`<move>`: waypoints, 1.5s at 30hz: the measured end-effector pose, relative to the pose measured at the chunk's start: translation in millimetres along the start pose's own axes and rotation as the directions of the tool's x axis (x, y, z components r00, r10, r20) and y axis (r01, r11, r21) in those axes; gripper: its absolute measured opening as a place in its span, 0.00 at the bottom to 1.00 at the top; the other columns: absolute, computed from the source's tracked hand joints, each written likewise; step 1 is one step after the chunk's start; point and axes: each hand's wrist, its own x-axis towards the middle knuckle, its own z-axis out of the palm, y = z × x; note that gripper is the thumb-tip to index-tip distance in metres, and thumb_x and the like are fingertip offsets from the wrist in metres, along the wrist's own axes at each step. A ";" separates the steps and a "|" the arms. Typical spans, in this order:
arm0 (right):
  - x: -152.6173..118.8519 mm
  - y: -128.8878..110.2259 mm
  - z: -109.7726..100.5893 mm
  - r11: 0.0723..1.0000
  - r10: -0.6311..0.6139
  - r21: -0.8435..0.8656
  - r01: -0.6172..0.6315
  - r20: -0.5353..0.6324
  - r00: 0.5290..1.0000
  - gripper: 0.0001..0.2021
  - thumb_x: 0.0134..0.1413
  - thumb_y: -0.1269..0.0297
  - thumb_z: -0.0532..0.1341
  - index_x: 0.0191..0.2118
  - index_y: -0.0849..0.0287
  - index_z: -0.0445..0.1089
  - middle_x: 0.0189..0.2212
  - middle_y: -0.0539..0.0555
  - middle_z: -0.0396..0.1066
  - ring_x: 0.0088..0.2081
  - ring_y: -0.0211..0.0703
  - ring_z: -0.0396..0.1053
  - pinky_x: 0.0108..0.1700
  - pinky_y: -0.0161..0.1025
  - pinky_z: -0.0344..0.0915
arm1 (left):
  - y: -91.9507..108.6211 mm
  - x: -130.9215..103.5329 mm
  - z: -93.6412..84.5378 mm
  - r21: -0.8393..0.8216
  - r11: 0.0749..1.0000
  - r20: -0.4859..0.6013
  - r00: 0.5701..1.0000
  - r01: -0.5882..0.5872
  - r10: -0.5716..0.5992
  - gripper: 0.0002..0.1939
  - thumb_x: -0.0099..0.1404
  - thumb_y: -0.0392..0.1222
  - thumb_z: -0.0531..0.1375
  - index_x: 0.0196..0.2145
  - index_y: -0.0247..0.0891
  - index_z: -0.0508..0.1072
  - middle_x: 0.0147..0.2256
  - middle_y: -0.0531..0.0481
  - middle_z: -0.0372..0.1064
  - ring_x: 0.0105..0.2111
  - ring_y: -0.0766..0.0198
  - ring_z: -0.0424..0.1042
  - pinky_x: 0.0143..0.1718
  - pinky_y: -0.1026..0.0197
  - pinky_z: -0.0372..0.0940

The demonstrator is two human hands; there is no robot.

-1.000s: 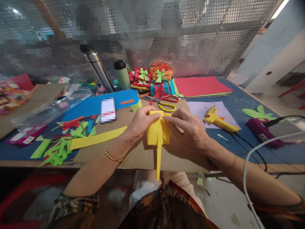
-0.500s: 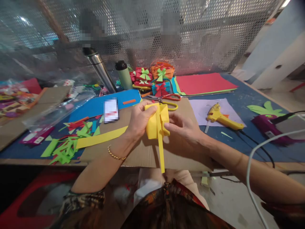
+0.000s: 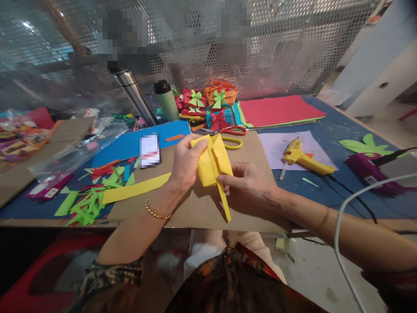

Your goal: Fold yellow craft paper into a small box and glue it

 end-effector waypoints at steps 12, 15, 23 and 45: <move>-0.5 3.9 4.2 0.989 0.042 0.138 -0.043 0.010 0.999 0.15 0.42 0.61 0.73 0.36 0.59 0.73 0.27 0.47 0.70 0.28 0.36 0.64 0.34 0.38 0.61 | -4.1 5.3 -1.8 0.059 0.998 -0.075 0.997 -0.022 0.026 0.10 0.49 0.42 0.66 0.25 0.39 0.67 0.24 0.57 0.63 0.24 0.68 0.62 0.26 0.64 0.61; -2.3 1.3 8.0 0.980 0.055 0.190 -0.062 0.040 0.998 0.19 0.40 0.58 0.75 0.39 0.60 0.73 0.30 0.48 0.71 0.30 0.37 0.65 0.37 0.39 0.63 | -5.2 6.0 -1.3 0.060 0.998 -0.090 0.995 -0.025 0.030 0.11 0.48 0.41 0.66 0.25 0.39 0.66 0.24 0.57 0.62 0.25 0.68 0.62 0.26 0.64 0.60; 1.3 -0.5 3.7 0.996 0.053 0.072 -0.055 0.021 0.998 0.20 0.37 0.56 0.77 0.33 0.60 0.73 0.25 0.46 0.67 0.27 0.34 0.59 0.31 0.36 0.56 | -1.4 1.1 0.3 0.075 0.997 -0.066 0.998 -0.003 0.008 0.12 0.49 0.43 0.66 0.26 0.40 0.65 0.24 0.57 0.62 0.24 0.68 0.62 0.25 0.65 0.59; 3.5 9.2 3.5 0.989 0.050 0.142 -0.052 0.014 0.999 0.22 0.38 0.50 0.77 0.34 0.60 0.73 0.26 0.48 0.68 0.27 0.36 0.62 0.31 0.36 0.59 | -0.9 -2.4 0.7 -0.050 0.998 -0.041 0.998 -0.043 0.041 0.14 0.52 0.46 0.68 0.29 0.39 0.67 0.27 0.56 0.65 0.26 0.69 0.65 0.28 0.65 0.62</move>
